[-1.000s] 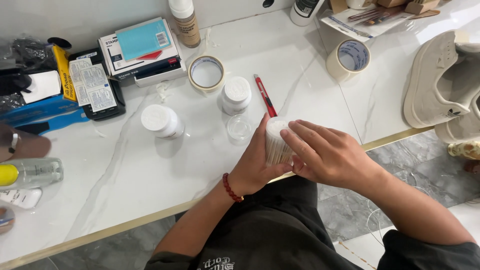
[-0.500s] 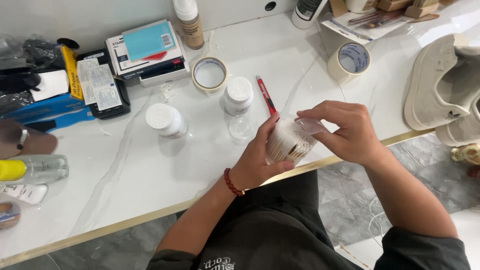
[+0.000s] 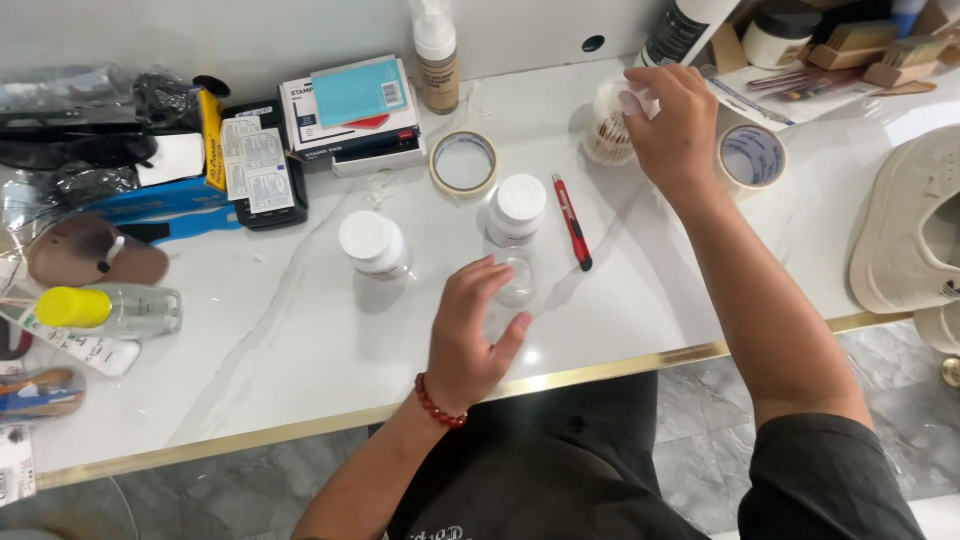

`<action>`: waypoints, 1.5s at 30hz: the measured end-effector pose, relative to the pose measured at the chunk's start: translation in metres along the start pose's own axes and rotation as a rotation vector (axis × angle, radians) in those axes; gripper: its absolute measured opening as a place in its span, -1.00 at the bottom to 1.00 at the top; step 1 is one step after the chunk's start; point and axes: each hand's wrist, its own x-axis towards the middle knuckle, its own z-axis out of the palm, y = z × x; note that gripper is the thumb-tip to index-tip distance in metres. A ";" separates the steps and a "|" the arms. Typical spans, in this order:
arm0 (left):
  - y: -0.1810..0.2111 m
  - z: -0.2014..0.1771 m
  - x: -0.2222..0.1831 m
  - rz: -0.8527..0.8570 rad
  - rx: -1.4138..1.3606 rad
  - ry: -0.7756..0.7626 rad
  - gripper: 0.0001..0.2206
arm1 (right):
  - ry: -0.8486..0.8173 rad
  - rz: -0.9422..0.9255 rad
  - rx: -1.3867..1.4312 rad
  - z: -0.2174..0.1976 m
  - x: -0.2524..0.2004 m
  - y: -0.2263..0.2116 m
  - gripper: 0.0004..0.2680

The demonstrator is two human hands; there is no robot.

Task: The recorder uses a toothpick to transfer and mix a white paste substance from two containers into a small clear cup.

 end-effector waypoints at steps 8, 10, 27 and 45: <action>-0.048 -0.058 -0.011 0.022 0.333 0.300 -0.60 | 0.041 0.092 0.199 -0.021 -0.013 -0.059 -0.66; -0.051 -0.064 0.000 0.024 0.415 0.367 -0.57 | 0.106 0.059 0.164 -0.020 -0.033 -0.069 -0.69; -0.053 -0.052 0.040 0.276 0.356 0.236 -0.40 | -0.245 0.108 0.338 0.021 -0.047 -0.124 -0.51; -0.039 0.030 0.122 0.103 0.073 -0.122 -0.48 | 0.062 0.025 -0.110 0.033 -0.043 -0.001 -0.79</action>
